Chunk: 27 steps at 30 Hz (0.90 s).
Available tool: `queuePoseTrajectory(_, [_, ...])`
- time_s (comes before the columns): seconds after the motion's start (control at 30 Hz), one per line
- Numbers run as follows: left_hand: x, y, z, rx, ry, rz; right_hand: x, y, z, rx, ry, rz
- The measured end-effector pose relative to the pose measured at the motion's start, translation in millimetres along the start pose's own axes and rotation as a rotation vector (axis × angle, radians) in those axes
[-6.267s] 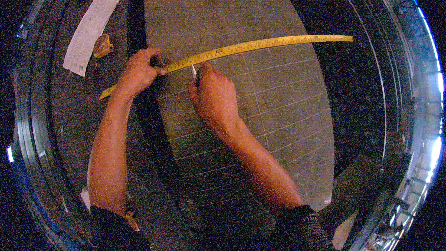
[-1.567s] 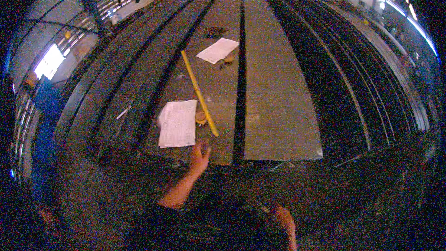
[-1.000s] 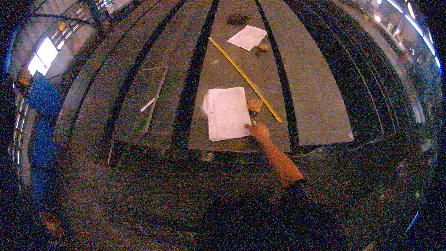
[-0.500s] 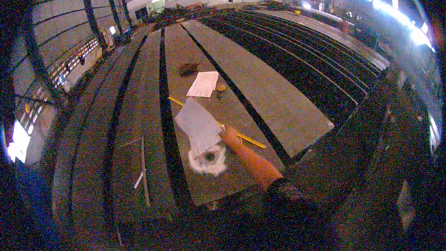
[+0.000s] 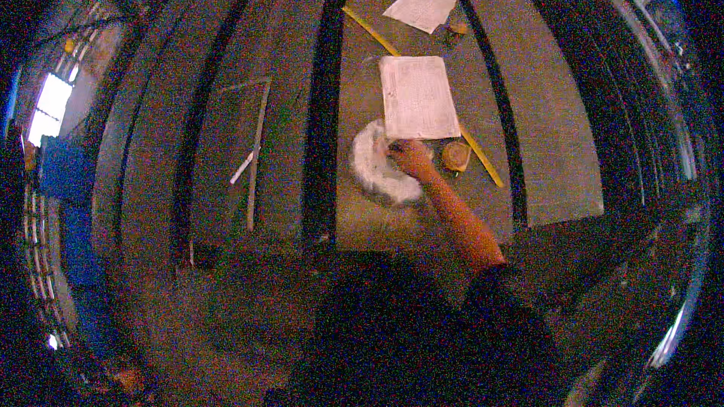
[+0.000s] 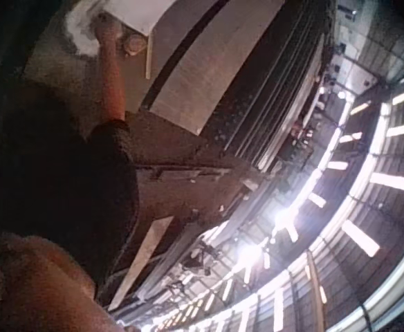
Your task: The person measures a large metal sheet with a tape measure and marks points with a white marker. Then the person uses a metal square to draw straight lines across the sheet, creating a grid pattern.
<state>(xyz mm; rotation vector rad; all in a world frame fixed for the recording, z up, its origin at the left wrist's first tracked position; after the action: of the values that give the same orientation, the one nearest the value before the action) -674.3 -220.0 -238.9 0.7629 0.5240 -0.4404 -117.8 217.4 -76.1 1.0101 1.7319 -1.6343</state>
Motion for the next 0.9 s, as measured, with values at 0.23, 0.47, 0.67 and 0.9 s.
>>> queuePoseTrajectory(0.23, [16, 58, -42, 0.094, -0.044, 0.049, 68, 12, -4, 0.524, -0.289, -0.266])
queuePoseTrajectory(0.47, [-11, 36, -38, 0.069, 0.026, 0.144, 20, -116, 11, -0.535, -0.312, 0.249])
queuePoseTrajectory(0.67, [1, -20, 39, -0.042, 0.058, 0.097, -6, -84, 66, -0.69, -0.594, 0.516])
queuePoseTrajectory(0.9, [101, 13, 124, -0.135, 0.153, 0.251, -90, 45, 96, -0.79, -0.394, 0.537])
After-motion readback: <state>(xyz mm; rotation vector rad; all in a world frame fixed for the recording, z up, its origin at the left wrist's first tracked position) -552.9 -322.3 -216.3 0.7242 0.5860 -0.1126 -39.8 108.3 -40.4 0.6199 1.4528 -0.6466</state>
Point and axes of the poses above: each hand's wrist, its own z-axis away from the middle knuckle, its own x-axis out of the palm, y = z × x, the point moved 10 cm from there along -z, towards the middle knuckle, and after that the axes turned 6 degrees about x, right-handed, at the moved point
